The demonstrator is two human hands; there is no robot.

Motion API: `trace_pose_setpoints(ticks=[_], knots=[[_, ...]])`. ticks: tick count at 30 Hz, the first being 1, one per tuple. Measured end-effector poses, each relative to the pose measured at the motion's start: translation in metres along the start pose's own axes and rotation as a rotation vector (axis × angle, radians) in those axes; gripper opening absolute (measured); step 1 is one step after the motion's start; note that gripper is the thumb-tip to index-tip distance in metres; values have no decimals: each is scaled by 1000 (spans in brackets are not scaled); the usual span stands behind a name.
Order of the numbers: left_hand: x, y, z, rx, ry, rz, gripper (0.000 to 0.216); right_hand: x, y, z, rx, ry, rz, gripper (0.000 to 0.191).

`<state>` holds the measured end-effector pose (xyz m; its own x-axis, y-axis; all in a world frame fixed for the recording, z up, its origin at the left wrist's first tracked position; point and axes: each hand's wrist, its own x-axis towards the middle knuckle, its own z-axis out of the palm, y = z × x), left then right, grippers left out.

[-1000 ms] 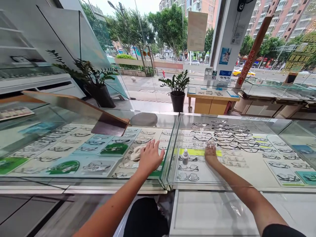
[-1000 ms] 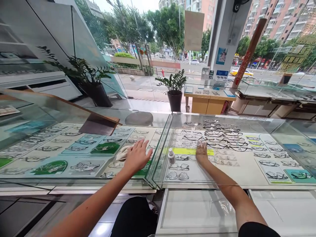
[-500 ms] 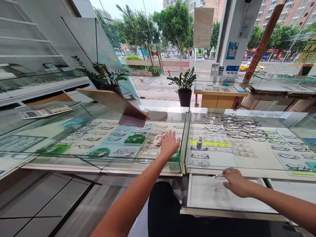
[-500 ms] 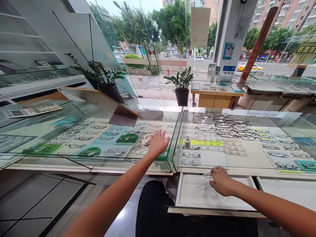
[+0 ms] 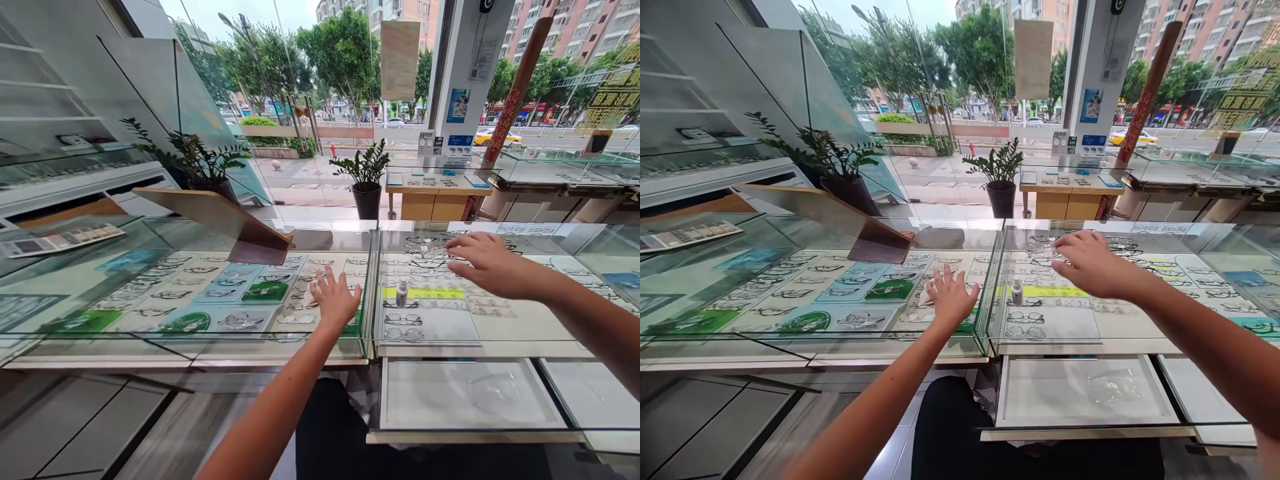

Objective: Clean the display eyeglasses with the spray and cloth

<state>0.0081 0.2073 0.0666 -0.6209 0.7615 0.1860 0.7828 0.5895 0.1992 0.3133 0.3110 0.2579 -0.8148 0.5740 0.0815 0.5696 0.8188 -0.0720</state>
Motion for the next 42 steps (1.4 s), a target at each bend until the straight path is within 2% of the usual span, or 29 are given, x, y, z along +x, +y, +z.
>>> trace_pose_setpoints(ticks=[4, 6, 8, 13, 18, 28, 34, 38, 42], knots=[[0, -1, 0, -5, -41, 0, 66, 96, 41, 28, -4, -116, 202, 54], [1, -1, 0, -3, -63, 4, 66, 133, 57, 46, 9, -125, 308, 51], [1, -1, -1, 1, -70, 3, 65, 163, 69, 63, 1, -123, 350, 52], [-1, -3, 0, 12, -58, 11, 62, 211, 93, 94, -8, -146, 411, 58], [-4, -5, 3, 9, -24, 23, 60, 237, 107, 115, -14, -173, 441, 57], [-8, -8, 4, 12, -12, 19, 56, 241, 117, 134, 20, -230, 425, 65], [-6, -8, 6, 11, 8, 16, 55, 225, 100, 119, 28, -161, 409, 56], [-3, -6, 6, 11, -5, 19, 56, 191, 81, 96, 52, -14, 350, 39], [1, -7, 6, 7, -11, 27, 57, 123, 63, 87, 166, 158, 238, 15]])
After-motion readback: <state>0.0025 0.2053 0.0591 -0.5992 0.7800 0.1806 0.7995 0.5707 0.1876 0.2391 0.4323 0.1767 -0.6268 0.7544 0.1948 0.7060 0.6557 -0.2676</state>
